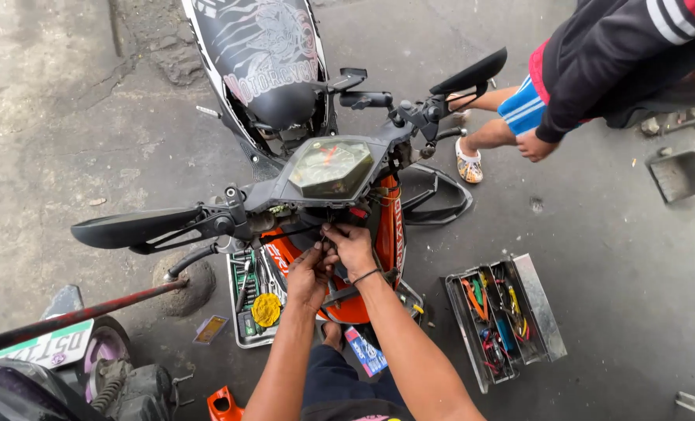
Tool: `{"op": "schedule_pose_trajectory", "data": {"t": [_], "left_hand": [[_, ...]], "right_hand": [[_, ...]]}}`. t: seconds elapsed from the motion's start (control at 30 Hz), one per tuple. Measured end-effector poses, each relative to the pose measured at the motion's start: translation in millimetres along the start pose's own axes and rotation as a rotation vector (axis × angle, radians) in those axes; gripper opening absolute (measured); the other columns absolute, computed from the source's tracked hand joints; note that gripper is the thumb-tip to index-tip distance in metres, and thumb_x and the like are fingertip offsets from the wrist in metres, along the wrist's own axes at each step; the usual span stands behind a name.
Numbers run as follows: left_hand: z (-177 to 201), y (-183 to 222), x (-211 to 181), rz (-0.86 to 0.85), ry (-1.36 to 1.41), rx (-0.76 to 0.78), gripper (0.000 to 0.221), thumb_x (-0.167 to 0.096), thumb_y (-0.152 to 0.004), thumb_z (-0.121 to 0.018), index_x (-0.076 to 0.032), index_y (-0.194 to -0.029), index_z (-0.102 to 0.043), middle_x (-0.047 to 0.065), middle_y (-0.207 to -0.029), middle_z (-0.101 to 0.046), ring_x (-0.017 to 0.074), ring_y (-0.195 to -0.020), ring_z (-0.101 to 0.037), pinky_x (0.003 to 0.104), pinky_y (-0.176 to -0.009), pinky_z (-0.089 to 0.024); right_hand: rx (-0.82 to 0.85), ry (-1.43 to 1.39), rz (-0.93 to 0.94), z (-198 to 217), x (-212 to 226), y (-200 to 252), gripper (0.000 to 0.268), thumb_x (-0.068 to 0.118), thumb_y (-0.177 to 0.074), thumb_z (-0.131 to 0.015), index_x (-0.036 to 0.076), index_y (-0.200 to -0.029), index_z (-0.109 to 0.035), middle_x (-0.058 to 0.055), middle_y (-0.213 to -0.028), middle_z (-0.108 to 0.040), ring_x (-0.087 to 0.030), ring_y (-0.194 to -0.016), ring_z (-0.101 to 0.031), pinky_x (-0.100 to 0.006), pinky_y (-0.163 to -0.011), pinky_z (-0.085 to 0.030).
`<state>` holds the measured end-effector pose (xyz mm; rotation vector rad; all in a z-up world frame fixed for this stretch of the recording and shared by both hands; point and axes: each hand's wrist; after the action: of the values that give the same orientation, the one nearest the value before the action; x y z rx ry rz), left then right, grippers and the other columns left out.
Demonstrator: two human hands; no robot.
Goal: Adjusting and repairing the electrical wiring and control components located behind the front panel of a motorcycle.
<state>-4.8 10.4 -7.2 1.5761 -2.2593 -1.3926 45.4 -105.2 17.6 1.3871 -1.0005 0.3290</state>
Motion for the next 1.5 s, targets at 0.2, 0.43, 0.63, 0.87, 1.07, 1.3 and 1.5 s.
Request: {"op": "schedule_pose_trajectory", "data": {"t": [0.2,0.43,0.63,0.87,1.07,1.3,1.5], "left_hand": [[-52,77,-45,-0.597,-0.952,-0.178,0.031,-0.020,-0.107,-0.078,0.004,-0.127,-0.078,0.026,-0.095,-0.083,0.0371,-0.082,-0.084,0.039,-0.067,-0.064],[-74,14,-33,-1.126,-1.637,-0.121,0.022,-0.014,-0.102,-0.068,-0.007,-0.121,-0.074,0.018,-0.098,-0.069,0.0444,-0.094,-0.073,0.052,-0.078,-0.062],[-25,-71,-14,-0.871,-1.887,-0.202,0.018,-0.019,-0.102,-0.061,-0.012,-0.099,-0.077,0.014,-0.074,-0.075,0.0427,-0.075,-0.081,0.052,-0.060,-0.065],[-55,-33,-30,-0.915,-1.884,-0.238,0.013,-0.013,-0.099,-0.058,-0.009,-0.098,-0.071,0.015,-0.085,-0.075,0.0487,-0.078,-0.080,0.059,-0.065,-0.065],[-83,-16,-43,-0.721,-1.729,-0.316,0.026,-0.027,-0.098,-0.064,-0.006,-0.086,-0.074,0.023,-0.075,-0.076,0.0555,-0.081,-0.078,0.069,-0.065,-0.060],[-76,-18,-52,-0.724,-1.749,-0.136,0.022,-0.023,-0.092,-0.070,-0.002,-0.086,-0.073,0.028,-0.081,-0.075,0.0587,-0.088,-0.076,0.072,-0.072,-0.060],[-77,-20,-61,-0.635,-1.774,-0.095,0.020,-0.022,-0.089,-0.072,-0.002,-0.088,-0.076,0.028,-0.085,-0.076,0.0576,-0.093,-0.076,0.072,-0.077,-0.060]], "right_hand": [[0.036,0.348,0.168,10,4,2,0.022,0.030,-0.101,-0.087,0.009,-0.095,-0.089,-0.012,-0.078,-0.078,-0.015,-0.077,-0.068,-0.034,-0.062,-0.061],[0.100,0.406,0.250,28,-22,-30,0.030,0.024,-0.105,-0.071,-0.001,-0.096,-0.086,-0.015,-0.073,-0.075,-0.019,-0.068,-0.065,-0.040,-0.060,-0.058],[0.211,0.312,0.243,36,5,-24,0.037,0.015,-0.108,-0.067,-0.017,-0.092,-0.073,-0.029,-0.074,-0.070,-0.025,-0.070,-0.064,-0.042,-0.057,-0.058],[0.123,0.100,0.073,37,-4,-16,0.029,0.027,-0.101,-0.077,0.000,-0.089,-0.079,-0.008,-0.075,-0.068,-0.014,-0.069,-0.062,-0.025,-0.057,-0.051],[0.069,0.221,0.090,32,-35,-49,0.016,0.027,-0.092,-0.087,0.011,-0.091,-0.088,-0.007,-0.067,-0.071,-0.015,-0.063,-0.070,-0.031,-0.050,-0.060],[0.306,-0.209,-0.123,35,-13,-17,0.010,0.018,-0.102,-0.081,0.011,-0.097,-0.077,0.000,-0.060,-0.052,-0.011,-0.045,-0.048,-0.025,-0.039,-0.034],[0.286,0.468,0.415,34,-36,-49,0.025,0.019,-0.105,-0.066,0.009,-0.084,-0.074,-0.005,-0.063,-0.063,-0.015,-0.056,-0.058,-0.030,-0.047,-0.047]]}}
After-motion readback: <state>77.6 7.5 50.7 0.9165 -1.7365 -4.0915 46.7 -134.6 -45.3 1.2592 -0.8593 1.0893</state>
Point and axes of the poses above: each hand's wrist, its own y-axis away from the middle knuckle, its own z-axis out of the back of the hand, x = y × z
